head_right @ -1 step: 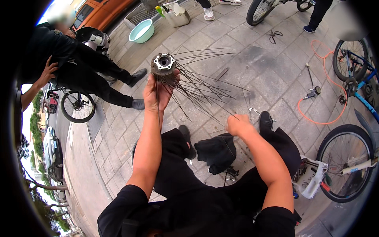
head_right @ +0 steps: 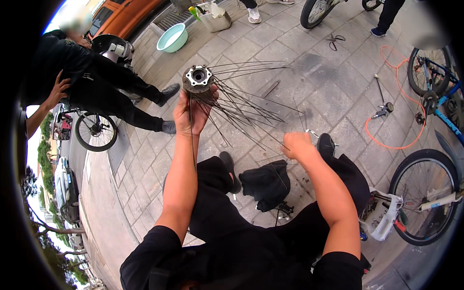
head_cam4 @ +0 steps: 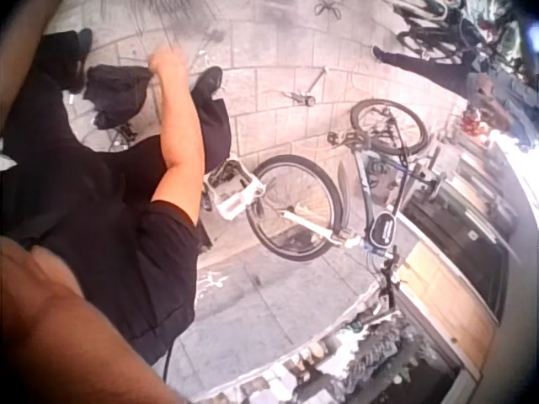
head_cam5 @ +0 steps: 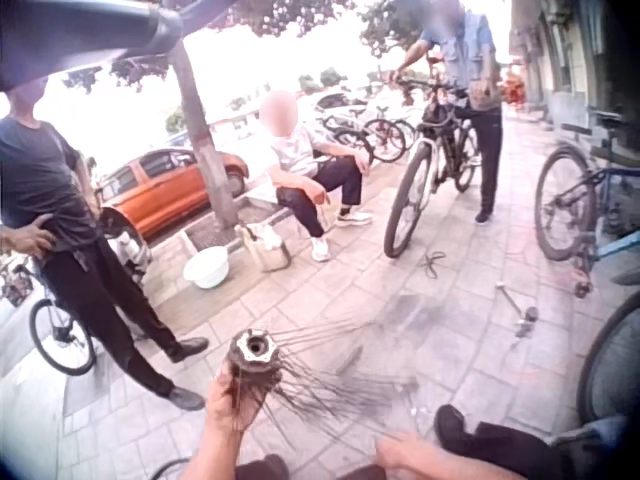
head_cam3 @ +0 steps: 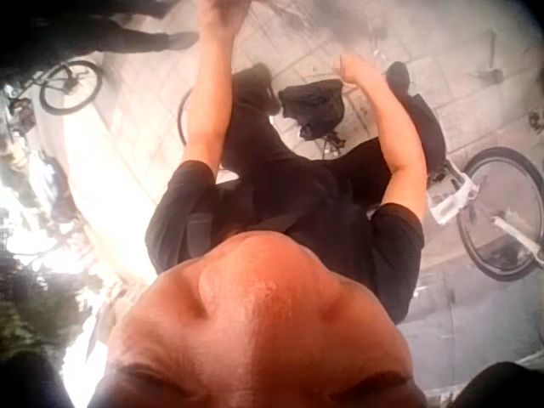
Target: The person inserts and adjusts multiple spokes into a bicycle hub while sitting on the sidewalk. They handle the hub and spokes by hand, occasionally putting on a glove, and work in an outdoor area with other bicycles and people nearby.
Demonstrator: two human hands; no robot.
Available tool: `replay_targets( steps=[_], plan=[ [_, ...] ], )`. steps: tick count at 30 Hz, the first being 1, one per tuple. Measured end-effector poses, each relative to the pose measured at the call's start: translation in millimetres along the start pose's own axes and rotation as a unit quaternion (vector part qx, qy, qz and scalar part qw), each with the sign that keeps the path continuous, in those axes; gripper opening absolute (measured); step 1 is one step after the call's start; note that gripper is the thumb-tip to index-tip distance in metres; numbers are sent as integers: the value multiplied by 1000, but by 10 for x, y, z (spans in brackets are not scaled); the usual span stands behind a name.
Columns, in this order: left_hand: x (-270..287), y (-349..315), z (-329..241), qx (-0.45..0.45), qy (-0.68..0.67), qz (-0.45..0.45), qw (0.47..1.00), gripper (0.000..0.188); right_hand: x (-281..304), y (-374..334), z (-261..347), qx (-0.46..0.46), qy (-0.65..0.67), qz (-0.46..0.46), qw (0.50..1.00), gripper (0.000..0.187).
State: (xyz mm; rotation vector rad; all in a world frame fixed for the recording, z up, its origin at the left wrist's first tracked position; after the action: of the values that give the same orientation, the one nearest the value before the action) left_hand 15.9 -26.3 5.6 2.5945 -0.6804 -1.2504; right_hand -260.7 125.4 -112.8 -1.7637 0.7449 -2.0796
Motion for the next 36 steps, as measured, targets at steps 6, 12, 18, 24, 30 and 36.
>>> replay_targets(
  steps=[6,12,18,24,30,36],
  plan=[
    [19,-132,14,57,-41,-15,997,68,1222,-370,-761,-117,248,-315,908,34],
    [-95,-195,165,89,-44,1,995,73,1417,-437,-114,232,461,-304,800,40],
    [-140,-186,243,112,-23,23,993,74,1303,-286,157,265,573,-15,775,40],
    [-256,-164,192,132,-10,46,990,78,1425,-385,-79,244,517,8,821,33],
    [-140,-262,110,84,135,114,981,79,1530,-599,-279,151,420,35,894,31],
    [-155,-221,15,69,129,122,982,70,1426,-567,-444,127,466,44,874,31]
  ],
)
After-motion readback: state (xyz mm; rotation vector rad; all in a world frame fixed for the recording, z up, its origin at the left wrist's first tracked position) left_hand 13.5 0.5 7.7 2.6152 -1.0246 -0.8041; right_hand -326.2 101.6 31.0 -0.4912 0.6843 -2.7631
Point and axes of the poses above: each hand's wrist, its own y-axis towards the middle knuckle, its own x-axis out of the back of the hand, z = x × y, the point moved 2 cm from there along y, towards the middle knuckle, and after that the axes turned 11 degrees about -x, right-handed, at the moved point
